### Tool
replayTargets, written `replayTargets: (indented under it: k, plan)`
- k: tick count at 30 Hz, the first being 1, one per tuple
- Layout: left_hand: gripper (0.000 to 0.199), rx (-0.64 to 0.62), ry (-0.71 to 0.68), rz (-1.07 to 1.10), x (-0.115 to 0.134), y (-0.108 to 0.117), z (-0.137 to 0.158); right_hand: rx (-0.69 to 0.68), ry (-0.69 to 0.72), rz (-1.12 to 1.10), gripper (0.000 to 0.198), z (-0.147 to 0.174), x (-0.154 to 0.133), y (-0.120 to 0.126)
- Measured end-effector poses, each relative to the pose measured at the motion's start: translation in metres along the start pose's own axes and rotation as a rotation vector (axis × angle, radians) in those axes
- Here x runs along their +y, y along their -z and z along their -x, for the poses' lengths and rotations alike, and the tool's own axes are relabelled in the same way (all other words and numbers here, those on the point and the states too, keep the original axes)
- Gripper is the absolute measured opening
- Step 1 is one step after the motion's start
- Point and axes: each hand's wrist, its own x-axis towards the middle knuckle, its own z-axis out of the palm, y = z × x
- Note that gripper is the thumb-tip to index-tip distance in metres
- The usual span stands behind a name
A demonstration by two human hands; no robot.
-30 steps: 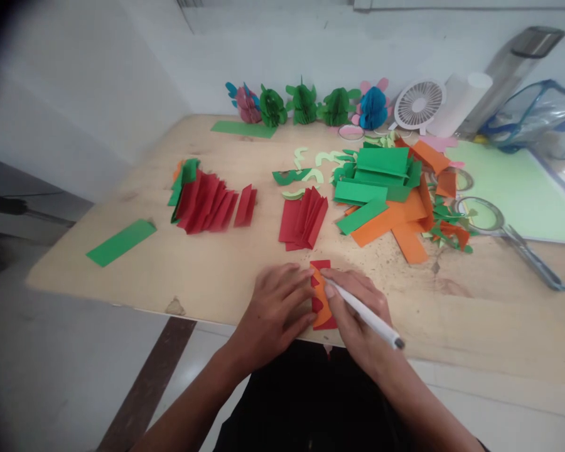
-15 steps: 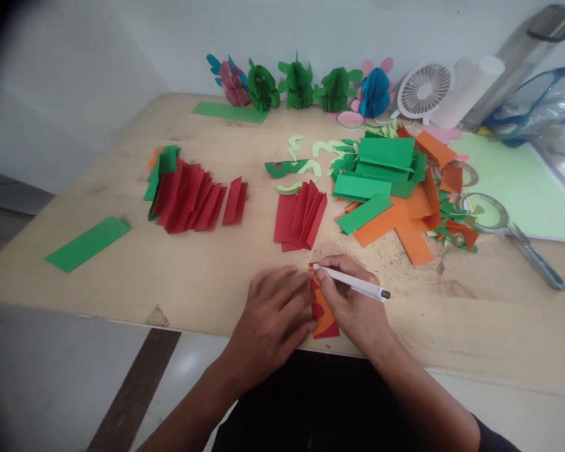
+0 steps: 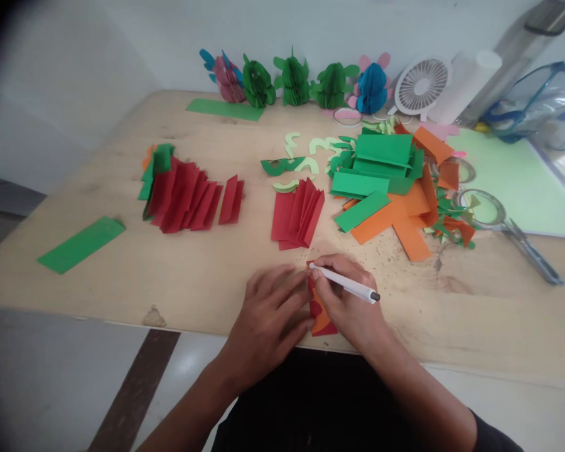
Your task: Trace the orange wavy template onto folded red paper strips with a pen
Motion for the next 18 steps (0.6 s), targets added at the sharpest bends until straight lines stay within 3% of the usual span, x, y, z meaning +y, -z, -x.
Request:
replayTargets:
  k: [8,18]
  plan:
    - [0.029,0.007,-0.005,-0.026,0.0,-0.001,0.0,0.027,0.071,0.022,0.013,0.005,0.001,0.003]
    - [0.026,-0.002,0.003,-0.025,0.001,0.0,-0.001,0.062,0.063,0.093,0.011,0.017,0.004,0.01]
